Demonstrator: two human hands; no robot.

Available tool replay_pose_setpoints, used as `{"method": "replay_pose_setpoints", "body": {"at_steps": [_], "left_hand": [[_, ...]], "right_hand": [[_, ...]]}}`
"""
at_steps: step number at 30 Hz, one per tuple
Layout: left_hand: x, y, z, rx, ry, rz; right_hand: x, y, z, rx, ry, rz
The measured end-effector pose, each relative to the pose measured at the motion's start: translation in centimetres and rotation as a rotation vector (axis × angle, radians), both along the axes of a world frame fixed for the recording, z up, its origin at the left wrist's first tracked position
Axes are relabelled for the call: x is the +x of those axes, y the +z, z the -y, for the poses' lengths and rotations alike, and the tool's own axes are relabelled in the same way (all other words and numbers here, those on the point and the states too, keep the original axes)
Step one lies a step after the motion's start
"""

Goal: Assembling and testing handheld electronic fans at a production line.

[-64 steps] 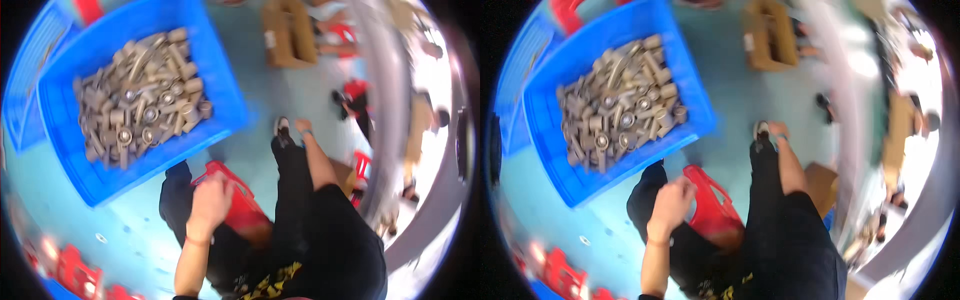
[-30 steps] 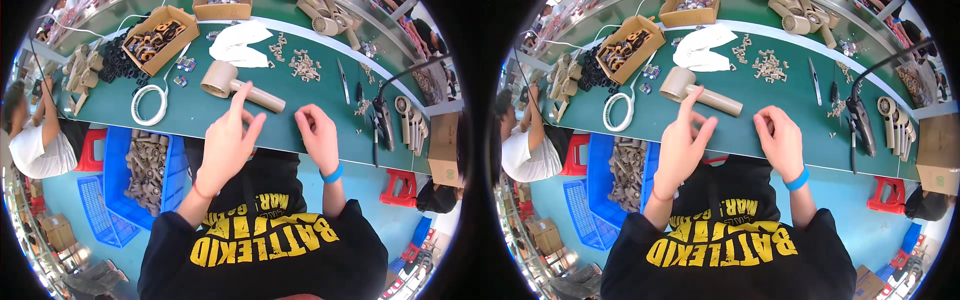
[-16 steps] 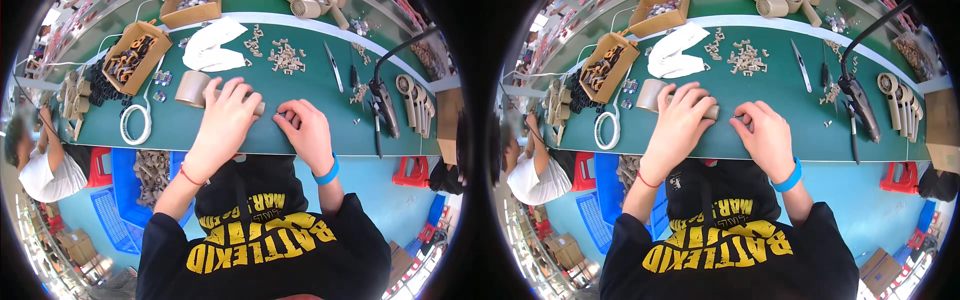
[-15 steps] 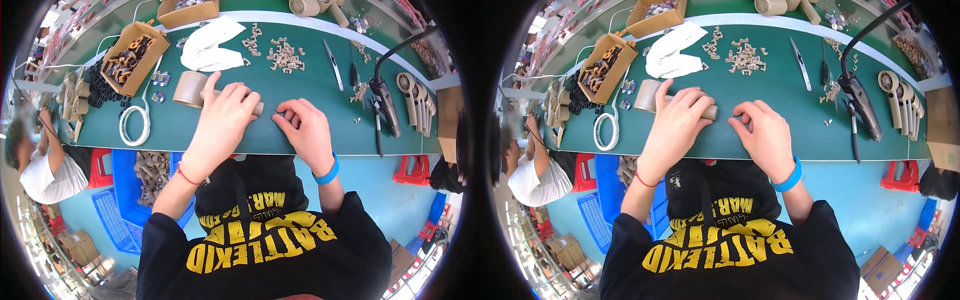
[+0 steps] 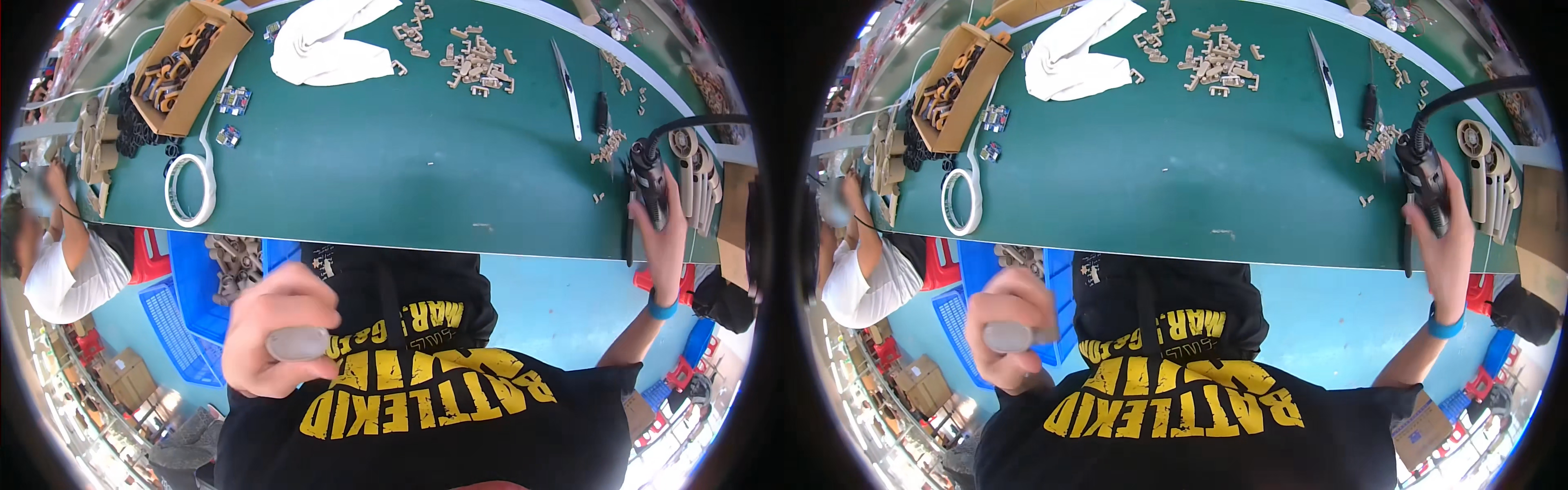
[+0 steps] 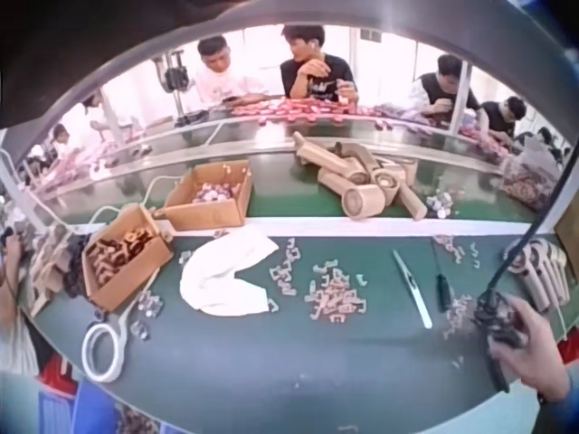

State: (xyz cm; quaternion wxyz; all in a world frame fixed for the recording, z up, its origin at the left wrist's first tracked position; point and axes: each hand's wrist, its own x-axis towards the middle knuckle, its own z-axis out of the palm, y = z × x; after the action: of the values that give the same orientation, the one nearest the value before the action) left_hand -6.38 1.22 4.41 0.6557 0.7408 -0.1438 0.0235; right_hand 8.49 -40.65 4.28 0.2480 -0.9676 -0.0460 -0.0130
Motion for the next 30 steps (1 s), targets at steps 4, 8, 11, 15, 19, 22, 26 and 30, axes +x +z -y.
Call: {"method": "replay_pose_setpoints", "body": {"at_steps": [4,8,11,15,19,22,26,30], "left_hand": [[-0.4,-2.9,3.0,-0.489,-0.132,-0.443],[-1.0,-3.9,4.8,-0.610,-0.216,-0.771],[-1.2,-5.3,5.7,-0.510,-0.308,-0.749],[-1.6,-6.1,6.0,-0.446,-0.284,-0.710],[-0.7,-5.7,6.1,-0.268,-0.203,-0.499],[-1.0,-5.5,5.8,-0.156,-0.120,-0.387],[-1.1,-5.7,5.5,-0.216,-0.096,-0.350],[-1.3,-5.9,5.4,-0.246,-0.066,-0.297]], "right_hand": [[1.8,0.1,1.3,-0.200,-0.061,0.047],[1.6,2.2,2.5,0.088,-0.113,0.293],[1.4,3.8,-4.0,0.970,0.227,0.076],[1.8,2.3,-13.1,1.743,0.589,-0.221],[1.7,-0.2,-19.1,1.867,0.587,-0.087],[1.3,-1.6,-20.8,1.855,0.546,-0.087],[1.2,-2.6,-21.7,1.779,0.417,0.029],[1.4,-3.2,-22.2,1.668,0.297,0.131]]}}
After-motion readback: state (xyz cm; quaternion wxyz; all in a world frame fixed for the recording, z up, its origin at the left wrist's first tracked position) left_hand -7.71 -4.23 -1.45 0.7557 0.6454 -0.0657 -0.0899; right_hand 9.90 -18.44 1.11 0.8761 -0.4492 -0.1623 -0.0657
